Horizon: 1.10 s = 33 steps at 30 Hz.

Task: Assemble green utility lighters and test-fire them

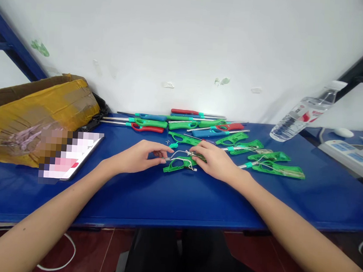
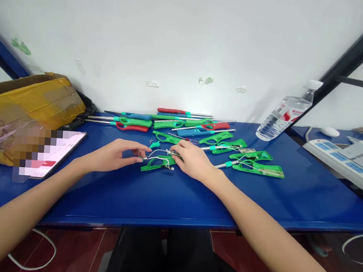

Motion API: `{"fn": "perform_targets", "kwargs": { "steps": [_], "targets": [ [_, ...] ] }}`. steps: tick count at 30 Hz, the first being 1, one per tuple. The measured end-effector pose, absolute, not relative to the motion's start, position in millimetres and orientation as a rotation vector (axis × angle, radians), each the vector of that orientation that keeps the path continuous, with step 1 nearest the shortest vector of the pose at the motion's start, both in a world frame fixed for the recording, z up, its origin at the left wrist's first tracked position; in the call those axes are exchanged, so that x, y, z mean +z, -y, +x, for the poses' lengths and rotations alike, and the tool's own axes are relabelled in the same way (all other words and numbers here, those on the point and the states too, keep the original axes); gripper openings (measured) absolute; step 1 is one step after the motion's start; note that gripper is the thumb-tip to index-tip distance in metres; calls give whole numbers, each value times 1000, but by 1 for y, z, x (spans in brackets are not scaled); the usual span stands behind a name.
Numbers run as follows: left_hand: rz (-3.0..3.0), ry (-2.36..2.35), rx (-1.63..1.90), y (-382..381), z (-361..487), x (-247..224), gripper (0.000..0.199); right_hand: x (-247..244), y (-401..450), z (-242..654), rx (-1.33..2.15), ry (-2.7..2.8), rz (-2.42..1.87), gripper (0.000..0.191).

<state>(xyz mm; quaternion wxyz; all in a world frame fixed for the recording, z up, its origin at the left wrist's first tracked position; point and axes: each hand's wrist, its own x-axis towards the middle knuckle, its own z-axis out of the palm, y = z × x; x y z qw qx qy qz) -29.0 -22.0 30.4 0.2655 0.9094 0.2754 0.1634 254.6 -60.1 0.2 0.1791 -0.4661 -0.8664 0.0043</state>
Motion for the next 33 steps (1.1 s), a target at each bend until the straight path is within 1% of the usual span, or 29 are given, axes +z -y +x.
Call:
{"fn": "perform_targets", "kwargs": {
  "steps": [7,18,25,29,33],
  "targets": [
    [2566,-762,366,22,-24,24,30,-2,59,255,-5,2447,-1324,28],
    [2646,-825,521,21,-24,20,32,-5,61,244,24,2321,-1447,23],
    [2681,-797,458,23,-23,21,28,-1,63,242,73,2256,-1432,24],
    [2693,-791,419,24,-22,22,29,2,65,243,67,2254,-1424,24],
    [2678,-793,457,22,-23,20,32,2,64,244,53,2257,-1434,23]
  ]
}}
